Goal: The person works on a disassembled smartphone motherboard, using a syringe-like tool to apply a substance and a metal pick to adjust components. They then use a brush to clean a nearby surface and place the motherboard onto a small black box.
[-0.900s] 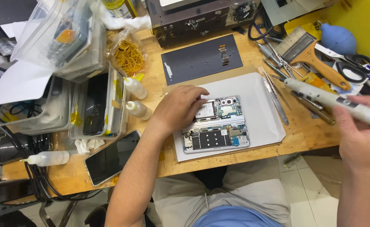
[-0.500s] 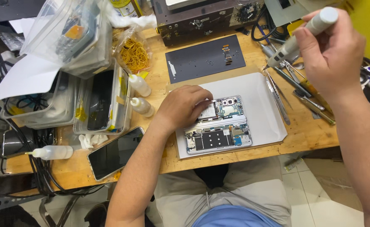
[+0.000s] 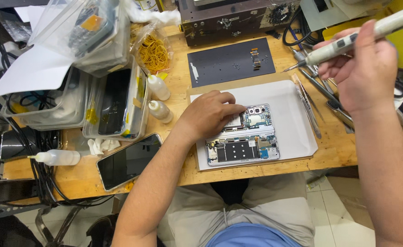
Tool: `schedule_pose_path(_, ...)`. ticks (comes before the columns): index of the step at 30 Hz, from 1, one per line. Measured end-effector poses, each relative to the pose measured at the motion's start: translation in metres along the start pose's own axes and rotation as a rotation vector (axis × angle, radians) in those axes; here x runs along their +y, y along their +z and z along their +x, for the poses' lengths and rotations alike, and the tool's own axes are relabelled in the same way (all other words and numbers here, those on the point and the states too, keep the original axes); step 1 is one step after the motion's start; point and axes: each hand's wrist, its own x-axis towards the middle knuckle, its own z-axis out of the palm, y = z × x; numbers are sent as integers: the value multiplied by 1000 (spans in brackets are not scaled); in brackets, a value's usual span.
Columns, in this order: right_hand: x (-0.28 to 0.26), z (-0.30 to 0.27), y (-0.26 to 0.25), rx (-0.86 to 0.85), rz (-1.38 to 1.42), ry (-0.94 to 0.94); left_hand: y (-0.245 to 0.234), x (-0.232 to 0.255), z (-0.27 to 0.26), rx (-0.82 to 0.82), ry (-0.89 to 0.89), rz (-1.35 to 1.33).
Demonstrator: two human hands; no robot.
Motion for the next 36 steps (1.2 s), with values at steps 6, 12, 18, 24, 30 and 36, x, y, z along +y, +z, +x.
schedule_pose_path(6, 1, -58, 49, -274, -444, -420, 1, 3, 1, -32, -51, 28)
schedule_pose_path(12, 16, -62, 72, -301, -564, -493, -10, 21, 4, 6, -136, 117)
schedule_pose_path(18, 17, -61, 73, -320, -595, -473, -14, 23, 5, -10, -136, 106)
schedule_pose_path(24, 19, -59, 71, -318, -603, -450, -16, 24, 6, -30, -157, 77)
schedule_pose_path(30, 17, -56, 69, -341, -577, -435, -20, 27, 7, -40, -167, 72)
schedule_pose_path(36, 21, -55, 68, -318, -604, -443, -20, 27, 7, -46, -168, 72)
